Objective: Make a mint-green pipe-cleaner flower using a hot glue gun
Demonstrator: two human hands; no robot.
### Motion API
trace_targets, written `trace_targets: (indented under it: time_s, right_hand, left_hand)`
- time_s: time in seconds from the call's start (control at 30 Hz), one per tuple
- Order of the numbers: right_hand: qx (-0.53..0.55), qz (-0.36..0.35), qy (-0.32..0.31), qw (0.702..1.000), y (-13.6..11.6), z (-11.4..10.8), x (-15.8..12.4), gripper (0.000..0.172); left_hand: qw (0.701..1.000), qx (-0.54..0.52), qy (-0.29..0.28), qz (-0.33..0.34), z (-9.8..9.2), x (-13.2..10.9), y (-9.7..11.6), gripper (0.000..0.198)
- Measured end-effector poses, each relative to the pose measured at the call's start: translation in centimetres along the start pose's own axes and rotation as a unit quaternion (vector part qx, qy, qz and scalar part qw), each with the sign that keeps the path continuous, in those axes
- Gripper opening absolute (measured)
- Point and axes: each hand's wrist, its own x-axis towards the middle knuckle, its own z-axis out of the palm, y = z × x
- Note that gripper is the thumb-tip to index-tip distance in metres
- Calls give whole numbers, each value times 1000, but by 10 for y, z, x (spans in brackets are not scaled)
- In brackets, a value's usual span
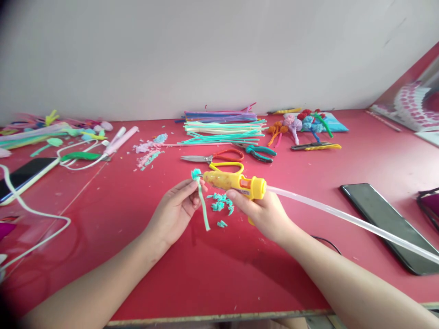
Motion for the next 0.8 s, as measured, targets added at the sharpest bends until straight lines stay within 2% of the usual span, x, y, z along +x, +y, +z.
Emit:
trace_targets:
  time_s: [0.4, 0.8]
  right_hand:
    - [-7, 31, 20, 999, -1, 2, 0, 43]
    - [-10, 36, 4, 999, 3, 1, 0, 42]
  left_hand:
    - [1000, -3, -4, 2, 1, 0, -1, 8]
    - [1000, -7, -2, 10, 0, 1, -1, 8]
